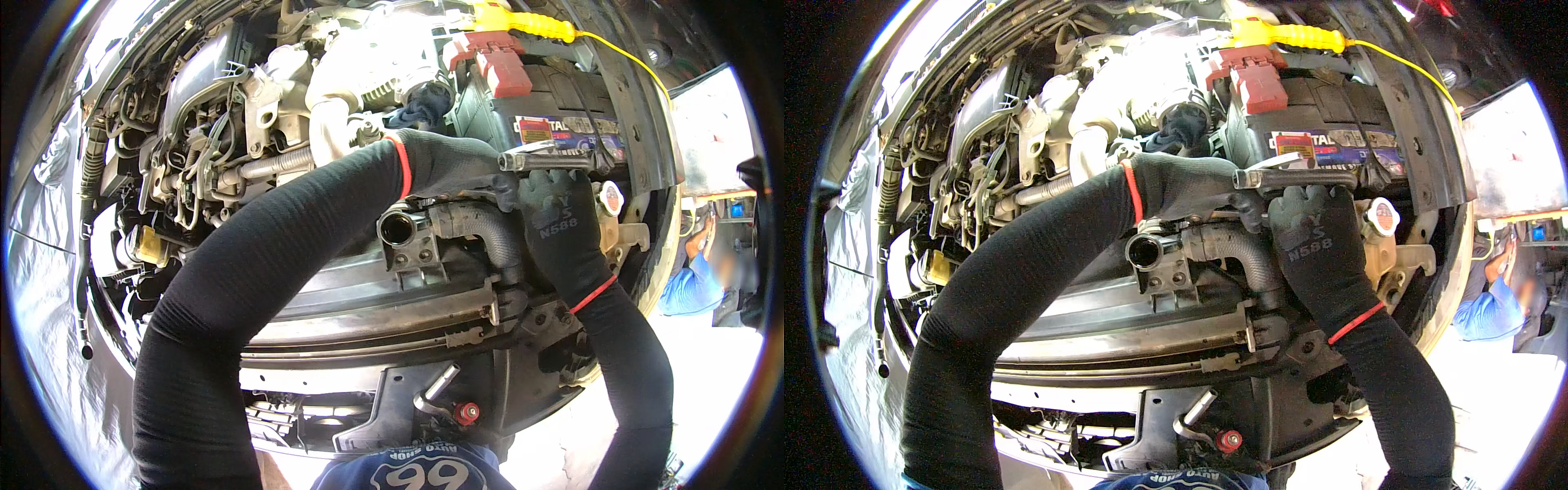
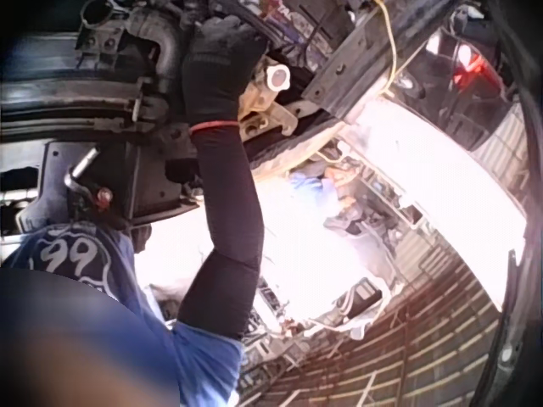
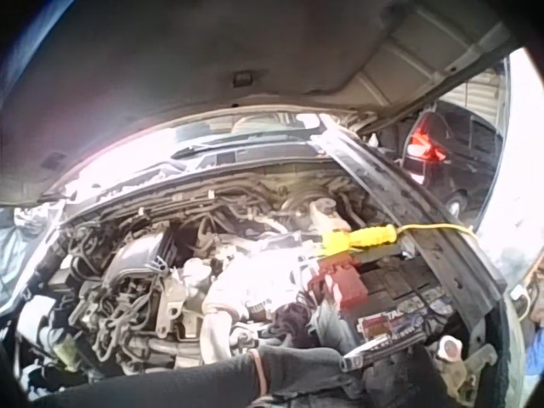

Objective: The person removes a yellow coolant reservoir from the engine bay, detaches a hose, and installs a new reservoir. They secure the new part with a wrench and reconnect the hose.

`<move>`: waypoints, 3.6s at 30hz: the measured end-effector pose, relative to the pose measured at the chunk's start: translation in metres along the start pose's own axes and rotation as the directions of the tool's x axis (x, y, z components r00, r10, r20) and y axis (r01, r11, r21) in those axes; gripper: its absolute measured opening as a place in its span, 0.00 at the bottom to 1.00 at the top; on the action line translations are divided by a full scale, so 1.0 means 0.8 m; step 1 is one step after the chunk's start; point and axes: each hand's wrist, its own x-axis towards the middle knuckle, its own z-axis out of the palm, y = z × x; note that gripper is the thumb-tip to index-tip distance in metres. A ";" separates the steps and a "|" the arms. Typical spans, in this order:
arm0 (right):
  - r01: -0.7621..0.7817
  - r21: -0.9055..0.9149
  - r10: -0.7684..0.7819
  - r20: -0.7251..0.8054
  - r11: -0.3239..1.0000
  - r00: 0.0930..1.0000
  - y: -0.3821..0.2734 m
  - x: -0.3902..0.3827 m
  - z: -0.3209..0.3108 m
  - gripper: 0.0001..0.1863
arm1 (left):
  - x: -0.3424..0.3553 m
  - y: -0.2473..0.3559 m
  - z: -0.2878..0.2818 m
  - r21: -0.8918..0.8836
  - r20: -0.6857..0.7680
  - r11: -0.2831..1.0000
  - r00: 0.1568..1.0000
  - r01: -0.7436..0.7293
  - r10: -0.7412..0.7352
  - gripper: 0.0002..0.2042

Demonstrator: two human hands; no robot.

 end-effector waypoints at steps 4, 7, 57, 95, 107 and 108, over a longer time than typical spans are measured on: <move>-0.073 0.046 0.076 -0.052 0.996 0.996 -0.002 0.001 -0.004 0.15 | 0.016 -0.019 0.017 -0.360 -0.127 0.931 0.985 0.060 -0.113 0.13; -0.043 -0.040 0.041 -0.029 0.998 0.999 -0.004 0.005 -0.005 0.09 | 0.025 -0.035 0.025 -0.491 -0.244 0.871 0.954 0.032 -0.173 0.12; -0.052 0.759 0.746 0.647 -0.649 0.158 -0.072 0.070 -0.003 0.29 | 0.031 -0.014 0.023 0.744 -0.101 0.658 0.953 -0.119 0.287 0.06; 0.090 0.735 0.723 0.626 -0.672 0.291 -0.081 0.040 -0.045 0.42 | 0.009 -0.034 0.015 0.955 -0.068 0.296 0.965 -0.010 0.252 0.06; -0.247 0.874 0.765 0.486 -0.419 0.422 -0.085 0.014 -0.024 0.30 | 0.061 -0.103 0.011 0.999 -0.005 -0.047 0.981 0.014 0.196 0.13; -0.235 0.857 0.748 0.515 -0.459 0.419 -0.088 0.016 -0.028 0.29 | 0.065 -0.104 0.013 0.999 -0.025 0.034 0.968 0.017 0.250 0.12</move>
